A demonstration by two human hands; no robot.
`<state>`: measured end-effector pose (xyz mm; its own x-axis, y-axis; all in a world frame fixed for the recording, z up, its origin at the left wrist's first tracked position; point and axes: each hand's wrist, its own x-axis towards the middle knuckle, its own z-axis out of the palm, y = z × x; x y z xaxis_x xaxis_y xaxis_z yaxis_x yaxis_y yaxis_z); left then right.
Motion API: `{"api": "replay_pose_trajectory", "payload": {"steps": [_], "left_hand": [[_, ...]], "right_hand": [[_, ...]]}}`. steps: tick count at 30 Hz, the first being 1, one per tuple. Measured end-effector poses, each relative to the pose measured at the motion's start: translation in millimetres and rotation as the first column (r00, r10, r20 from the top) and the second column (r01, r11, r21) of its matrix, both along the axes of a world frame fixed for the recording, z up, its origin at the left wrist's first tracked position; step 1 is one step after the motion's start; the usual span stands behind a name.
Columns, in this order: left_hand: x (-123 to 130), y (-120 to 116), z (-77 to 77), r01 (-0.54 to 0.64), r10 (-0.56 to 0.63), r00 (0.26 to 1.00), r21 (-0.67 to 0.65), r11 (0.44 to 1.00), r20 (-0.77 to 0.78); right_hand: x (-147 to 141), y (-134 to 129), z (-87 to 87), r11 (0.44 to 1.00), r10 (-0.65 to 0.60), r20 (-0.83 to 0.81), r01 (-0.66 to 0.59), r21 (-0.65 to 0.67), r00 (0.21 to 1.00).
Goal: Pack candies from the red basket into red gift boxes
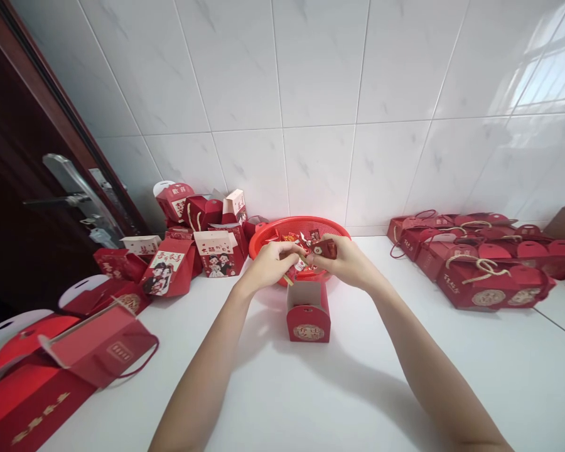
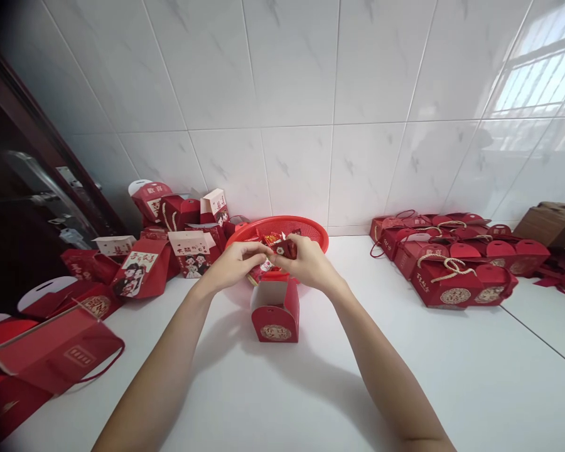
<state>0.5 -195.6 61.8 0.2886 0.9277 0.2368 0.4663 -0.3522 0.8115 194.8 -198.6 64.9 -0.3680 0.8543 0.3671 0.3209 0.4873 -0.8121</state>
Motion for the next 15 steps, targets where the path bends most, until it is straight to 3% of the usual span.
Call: {"api": "replay_pose_trajectory", "payload": {"steps": [3,5,9,15], "left_hand": [[2.7,-5.1,1.4,0.066,-0.066,0.998,-0.077,0.995,-0.004],[3.3,-8.5,3.3,0.093,-0.100,0.991,-0.082,0.992,-0.085],[-0.8,-12.6,6.7,0.059,-0.071,0.963,-0.055,0.997,-0.260],[-11.7,-15.1,8.8,0.064,-0.059,0.933,0.000,0.998,-0.355]], "right_hand": [[-0.4,0.5,0.9,1.000,0.004,-0.043,-0.004,-0.009,0.999],[-1.7,0.4,0.8,1.000,-0.016,-0.060,0.017,0.017,0.998],[-5.4,0.7,-1.3,0.996,-0.063,-0.101,0.069,0.057,0.993],[-12.0,-0.2,-3.9,0.995,-0.098,-0.179,0.093,-0.038,0.979]]}}
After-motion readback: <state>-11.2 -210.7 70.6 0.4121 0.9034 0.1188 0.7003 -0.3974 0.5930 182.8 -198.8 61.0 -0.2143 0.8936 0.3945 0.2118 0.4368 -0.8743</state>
